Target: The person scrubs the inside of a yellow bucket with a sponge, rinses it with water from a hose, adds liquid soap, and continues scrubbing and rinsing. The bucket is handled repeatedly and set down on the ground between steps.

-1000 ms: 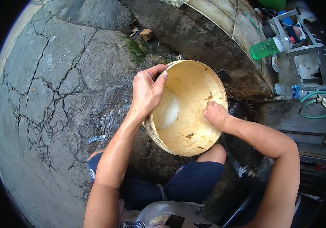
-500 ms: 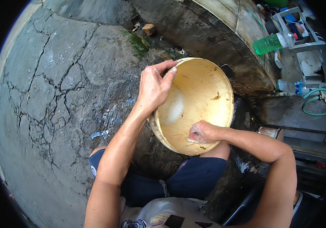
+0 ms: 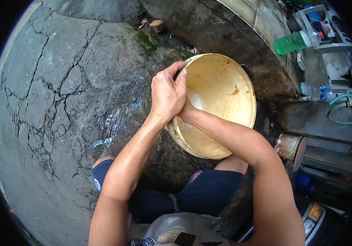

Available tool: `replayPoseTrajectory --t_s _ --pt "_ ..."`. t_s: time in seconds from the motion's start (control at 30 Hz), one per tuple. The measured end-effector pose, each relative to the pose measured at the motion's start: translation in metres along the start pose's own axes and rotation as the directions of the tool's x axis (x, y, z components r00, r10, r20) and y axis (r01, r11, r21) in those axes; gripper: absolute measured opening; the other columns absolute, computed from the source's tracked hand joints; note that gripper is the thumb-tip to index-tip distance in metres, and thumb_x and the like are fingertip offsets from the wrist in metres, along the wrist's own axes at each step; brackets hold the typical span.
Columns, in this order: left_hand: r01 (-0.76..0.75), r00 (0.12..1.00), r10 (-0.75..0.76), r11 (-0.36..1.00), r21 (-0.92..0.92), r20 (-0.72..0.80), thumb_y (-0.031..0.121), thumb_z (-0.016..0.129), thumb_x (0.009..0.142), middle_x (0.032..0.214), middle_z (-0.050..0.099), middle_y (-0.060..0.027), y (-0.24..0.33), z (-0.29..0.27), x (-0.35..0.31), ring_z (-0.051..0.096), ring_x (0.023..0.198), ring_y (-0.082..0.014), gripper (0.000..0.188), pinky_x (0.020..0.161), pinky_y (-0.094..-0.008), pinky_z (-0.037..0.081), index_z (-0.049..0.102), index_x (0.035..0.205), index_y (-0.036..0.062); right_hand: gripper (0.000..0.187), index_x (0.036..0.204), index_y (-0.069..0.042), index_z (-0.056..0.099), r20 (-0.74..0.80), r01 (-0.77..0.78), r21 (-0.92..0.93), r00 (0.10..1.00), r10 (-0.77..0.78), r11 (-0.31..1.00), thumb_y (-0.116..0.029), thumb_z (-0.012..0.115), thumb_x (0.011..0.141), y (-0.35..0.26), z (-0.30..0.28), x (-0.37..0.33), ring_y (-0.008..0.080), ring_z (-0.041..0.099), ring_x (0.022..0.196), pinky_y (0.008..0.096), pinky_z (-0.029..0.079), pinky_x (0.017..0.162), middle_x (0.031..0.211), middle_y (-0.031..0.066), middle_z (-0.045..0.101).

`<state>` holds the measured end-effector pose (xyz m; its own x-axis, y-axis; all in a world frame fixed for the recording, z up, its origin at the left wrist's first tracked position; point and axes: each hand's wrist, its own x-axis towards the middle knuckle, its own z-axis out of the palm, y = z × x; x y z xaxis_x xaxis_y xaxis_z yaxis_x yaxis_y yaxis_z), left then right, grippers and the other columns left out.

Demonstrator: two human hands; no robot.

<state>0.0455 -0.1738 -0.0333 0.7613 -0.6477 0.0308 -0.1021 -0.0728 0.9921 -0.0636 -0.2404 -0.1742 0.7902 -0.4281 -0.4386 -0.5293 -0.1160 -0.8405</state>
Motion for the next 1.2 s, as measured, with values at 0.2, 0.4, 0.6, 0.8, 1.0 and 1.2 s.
replayPoseTrajectory --t_s 0.2,0.4,0.6,0.8,1.0,1.2 --pt "0.021 1.0 -0.021 1.0 -0.003 0.023 0.009 0.061 0.1 0.099 0.078 -0.0139 0.003 -0.006 0.006 0.069 0.087 -0.0131 0.028 0.079 -0.0288 0.055 0.07 0.121 -0.0069 0.016 0.095 0.003 0.068 0.177 -0.02 -0.281 0.981 0.073 0.96 -0.012 0.062 0.095 -0.034 -0.033 -0.068 0.0297 0.072 0.092 0.0418 0.057 0.079 0.093 0.0207 0.073" --pt "0.032 0.999 -0.032 0.999 -0.038 0.013 0.007 0.06 0.102 0.11 0.076 -0.0144 -0.001 0.009 0.0 0.07 0.1 -0.0166 0.028 0.088 -0.0306 0.055 0.068 0.124 -0.0078 0.013 0.096 0.0 0.073 0.446 0.216 -0.842 0.793 0.415 0.494 -0.009 0.068 0.087 -0.06 -0.132 -0.135 0.034 0.072 0.096 0.0419 0.057 0.082 0.096 0.021 0.074" --pt "0.03 0.999 -0.03 1.0 0.009 0.04 0.011 0.06 0.103 0.114 0.076 -0.016 -0.007 0.007 -0.003 0.071 0.104 -0.0186 0.03 0.088 -0.0338 0.056 0.067 0.129 -0.0041 0.016 0.103 0.004 0.072 0.405 -0.058 -0.097 0.91 0.093 0.994 -0.006 0.072 0.09 -0.081 -0.176 -0.172 0.0201 0.07 0.092 0.035 0.055 0.08 0.097 0.0123 0.073" --pt "0.073 0.997 -0.081 0.953 0.294 0.016 0.019 0.061 0.105 0.129 0.069 -0.0252 0.022 0.0 -0.03 0.065 0.126 -0.035 0.043 0.105 -0.0435 0.051 0.056 0.142 -0.004 0.028 0.131 0.004 0.056 -0.357 0.106 0.847 0.839 0.41 0.521 -0.009 0.054 0.107 -0.065 -0.222 -0.266 0.0216 0.065 0.116 0.0352 0.052 0.104 0.125 0.0125 0.065" --pt "-0.052 0.987 -0.051 0.788 0.614 0.15 0.02 0.058 0.104 0.149 0.05 -0.0315 0.098 -0.007 -0.089 0.047 0.14 -0.0482 0.053 0.116 -0.0522 0.04 0.042 0.151 -0.0003 0.041 0.147 0.0 0.047 -0.382 0.31 0.923 0.652 0.655 0.229 -0.005 0.051 0.106 -0.097 -0.241 -0.357 0.0241 0.061 0.124 0.0374 0.052 0.103 0.137 0.0144 0.059" --pt "0.207 0.912 -0.373 0.777 0.594 0.171 0.029 0.057 0.104 0.125 0.067 -0.0305 0.185 -0.04 -0.192 0.065 0.115 -0.0487 0.052 0.1 -0.0484 0.053 0.049 0.145 -0.0032 0.024 0.122 -0.006 0.068 -0.392 0.456 0.881 0.551 0.737 0.127 -0.02 0.055 0.108 -0.142 -0.397 -0.332 0.015 0.067 0.095 0.0279 0.055 0.083 0.109 0.0055 0.073"
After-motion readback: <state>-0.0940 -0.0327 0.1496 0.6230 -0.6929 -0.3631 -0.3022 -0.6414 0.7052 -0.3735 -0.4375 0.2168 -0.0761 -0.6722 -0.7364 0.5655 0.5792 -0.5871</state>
